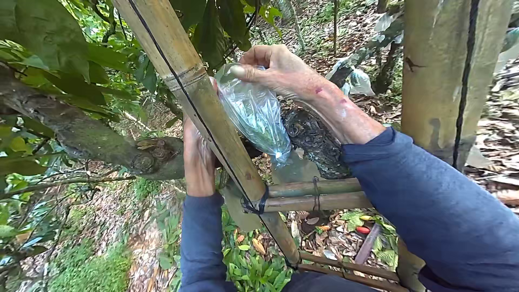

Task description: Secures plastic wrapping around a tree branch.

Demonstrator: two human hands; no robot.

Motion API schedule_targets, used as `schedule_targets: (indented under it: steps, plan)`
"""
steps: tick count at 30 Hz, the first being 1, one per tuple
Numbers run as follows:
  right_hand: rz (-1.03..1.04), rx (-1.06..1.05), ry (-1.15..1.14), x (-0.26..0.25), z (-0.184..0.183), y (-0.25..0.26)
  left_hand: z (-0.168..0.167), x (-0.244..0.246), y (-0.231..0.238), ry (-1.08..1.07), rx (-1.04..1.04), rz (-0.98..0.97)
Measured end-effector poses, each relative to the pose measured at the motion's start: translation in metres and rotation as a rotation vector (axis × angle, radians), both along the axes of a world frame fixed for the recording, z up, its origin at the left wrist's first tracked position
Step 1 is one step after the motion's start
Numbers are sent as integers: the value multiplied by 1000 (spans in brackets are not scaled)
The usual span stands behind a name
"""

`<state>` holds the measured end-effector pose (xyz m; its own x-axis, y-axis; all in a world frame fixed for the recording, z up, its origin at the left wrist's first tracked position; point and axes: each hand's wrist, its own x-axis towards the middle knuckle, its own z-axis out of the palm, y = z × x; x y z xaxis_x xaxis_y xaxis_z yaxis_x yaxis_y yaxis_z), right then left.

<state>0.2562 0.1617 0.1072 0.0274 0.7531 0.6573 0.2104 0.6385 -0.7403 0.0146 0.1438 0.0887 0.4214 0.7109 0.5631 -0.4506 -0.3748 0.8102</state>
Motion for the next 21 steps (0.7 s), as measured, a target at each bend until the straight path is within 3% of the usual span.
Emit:
schedule_targets:
  steps: [3, 7, 14, 18, 21]
  plan:
    - [-14, 6, 50, -2, 0, 5, -1, -5, 7, 27, 60, -35]
    - [-33, -54, 62, -2, -8, 9, -7, -10, 11, 68, 102, 103]
    - [186, -13, 212, 1, -4, 2, -15, -9, 9, 141, 187, 233]
    - [343, 10, 228, 4, 3, -6, -10, -12, 7, 107, 165, 194]
    - [311, 103, 248, 4, 4, -4, -8, -14, 6, 40, 110, 152]
